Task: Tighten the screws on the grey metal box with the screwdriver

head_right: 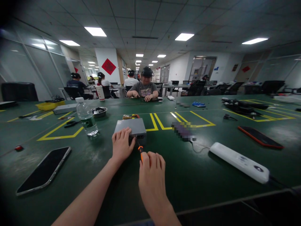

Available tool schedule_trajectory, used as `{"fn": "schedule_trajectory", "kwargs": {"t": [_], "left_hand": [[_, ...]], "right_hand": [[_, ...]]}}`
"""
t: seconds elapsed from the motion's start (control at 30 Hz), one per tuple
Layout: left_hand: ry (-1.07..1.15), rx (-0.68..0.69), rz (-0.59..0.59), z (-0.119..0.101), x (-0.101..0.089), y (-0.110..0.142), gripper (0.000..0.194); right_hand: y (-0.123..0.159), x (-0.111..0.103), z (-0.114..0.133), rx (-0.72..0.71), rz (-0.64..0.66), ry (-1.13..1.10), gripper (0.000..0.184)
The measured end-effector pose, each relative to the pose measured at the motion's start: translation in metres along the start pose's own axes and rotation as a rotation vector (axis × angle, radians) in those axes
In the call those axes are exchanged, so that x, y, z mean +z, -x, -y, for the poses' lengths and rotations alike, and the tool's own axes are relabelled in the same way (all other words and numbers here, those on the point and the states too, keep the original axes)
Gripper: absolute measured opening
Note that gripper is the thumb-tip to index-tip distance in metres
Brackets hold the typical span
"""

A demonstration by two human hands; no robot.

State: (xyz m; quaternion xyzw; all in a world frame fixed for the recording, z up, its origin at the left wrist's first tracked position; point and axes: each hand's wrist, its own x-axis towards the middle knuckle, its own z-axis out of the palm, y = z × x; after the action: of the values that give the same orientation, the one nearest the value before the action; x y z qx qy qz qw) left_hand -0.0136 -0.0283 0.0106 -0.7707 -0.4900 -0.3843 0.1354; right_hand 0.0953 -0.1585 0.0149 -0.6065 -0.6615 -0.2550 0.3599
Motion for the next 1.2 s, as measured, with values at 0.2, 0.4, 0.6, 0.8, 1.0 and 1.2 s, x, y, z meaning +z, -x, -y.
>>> {"fn": "schedule_trajectory", "kwargs": {"t": [0.2, 0.4, 0.6, 0.8, 1.0, 1.2], "left_hand": [[0.003, 0.006, -0.013, 0.001, 0.001, 0.0, 0.036], [0.0, 0.008, -0.006, 0.001, 0.0, 0.0, 0.036], [-0.013, 0.005, -0.005, 0.002, 0.001, 0.0, 0.036], [-0.022, 0.015, 0.003, 0.002, 0.001, 0.0, 0.036], [-0.021, 0.013, 0.001, 0.001, 0.001, 0.0, 0.035], [-0.02, 0.011, 0.013, 0.001, 0.001, 0.0, 0.036]], "right_hand": [[0.005, 0.005, -0.004, 0.012, 0.049, -0.116, 0.02], [0.009, 0.004, -0.004, 0.01, 0.057, -0.164, 0.019], [0.012, -0.003, -0.026, 0.073, -0.037, -0.152, 0.016], [0.014, 0.0, -0.035, 0.119, -0.037, -0.128, 0.016], [0.014, 0.001, -0.032, 0.131, -0.015, -0.155, 0.016], [0.013, 0.0, -0.032, 0.136, -0.011, -0.175, 0.017]]}}
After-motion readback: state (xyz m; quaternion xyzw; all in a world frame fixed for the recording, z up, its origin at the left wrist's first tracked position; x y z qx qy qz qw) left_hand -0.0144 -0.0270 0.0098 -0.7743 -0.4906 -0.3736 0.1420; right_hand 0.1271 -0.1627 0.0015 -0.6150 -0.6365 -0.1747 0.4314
